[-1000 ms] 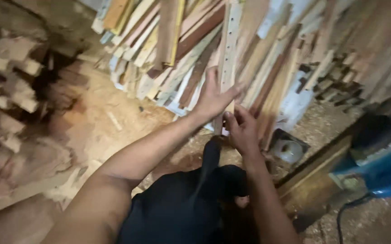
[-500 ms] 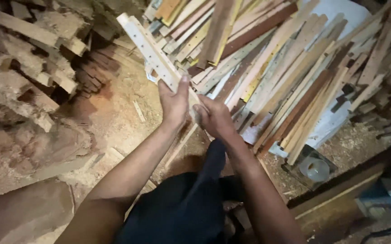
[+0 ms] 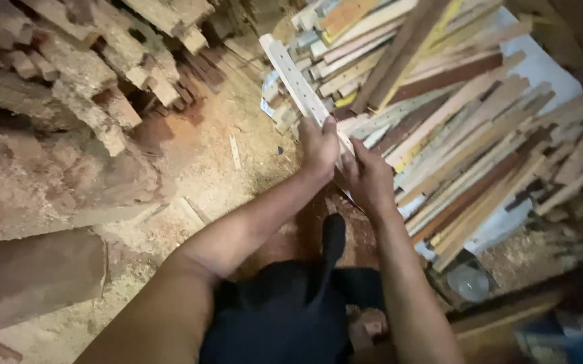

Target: Planing and sorting thin wooden strips using an electric hand planer

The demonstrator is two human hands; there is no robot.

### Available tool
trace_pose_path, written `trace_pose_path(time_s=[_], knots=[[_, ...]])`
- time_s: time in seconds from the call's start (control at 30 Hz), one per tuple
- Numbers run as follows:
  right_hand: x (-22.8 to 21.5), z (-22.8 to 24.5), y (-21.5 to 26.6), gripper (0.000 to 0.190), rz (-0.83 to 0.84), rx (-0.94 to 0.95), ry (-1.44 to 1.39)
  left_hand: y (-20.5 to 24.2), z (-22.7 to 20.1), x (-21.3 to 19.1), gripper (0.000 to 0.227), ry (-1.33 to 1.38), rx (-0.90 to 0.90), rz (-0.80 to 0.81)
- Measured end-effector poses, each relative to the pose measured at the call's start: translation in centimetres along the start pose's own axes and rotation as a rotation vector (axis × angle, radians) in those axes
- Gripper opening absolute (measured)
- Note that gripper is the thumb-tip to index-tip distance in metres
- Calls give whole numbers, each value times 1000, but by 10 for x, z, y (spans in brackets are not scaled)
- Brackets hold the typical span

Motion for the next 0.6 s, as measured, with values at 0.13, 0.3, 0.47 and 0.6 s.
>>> trace_pose_path(time_s=[0.13, 0.3, 0.47, 0.6], knots=[[2, 8, 6, 52, -8, -70, 53, 22, -59, -7, 45, 40, -64, -15], [11, -17, 20, 70, 33, -29, 101, 18, -42, -2, 52, 54, -48, 37], [-14, -20, 52, 63, -8, 79, -51, 31, -25, 3, 82, -99, -203, 264], [-33, -27, 58, 56, 29, 125, -10, -7, 36, 4, 60, -107, -153, 446]])
Point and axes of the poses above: each hand's wrist, its own y-axis away from the middle knuckle, its own x-axis out of the palm, z = x × y, the point moved 3 cm from there along -y, towards the middle knuckle, and after that the axes turned 12 degrees about x, right-handed, at the moved point
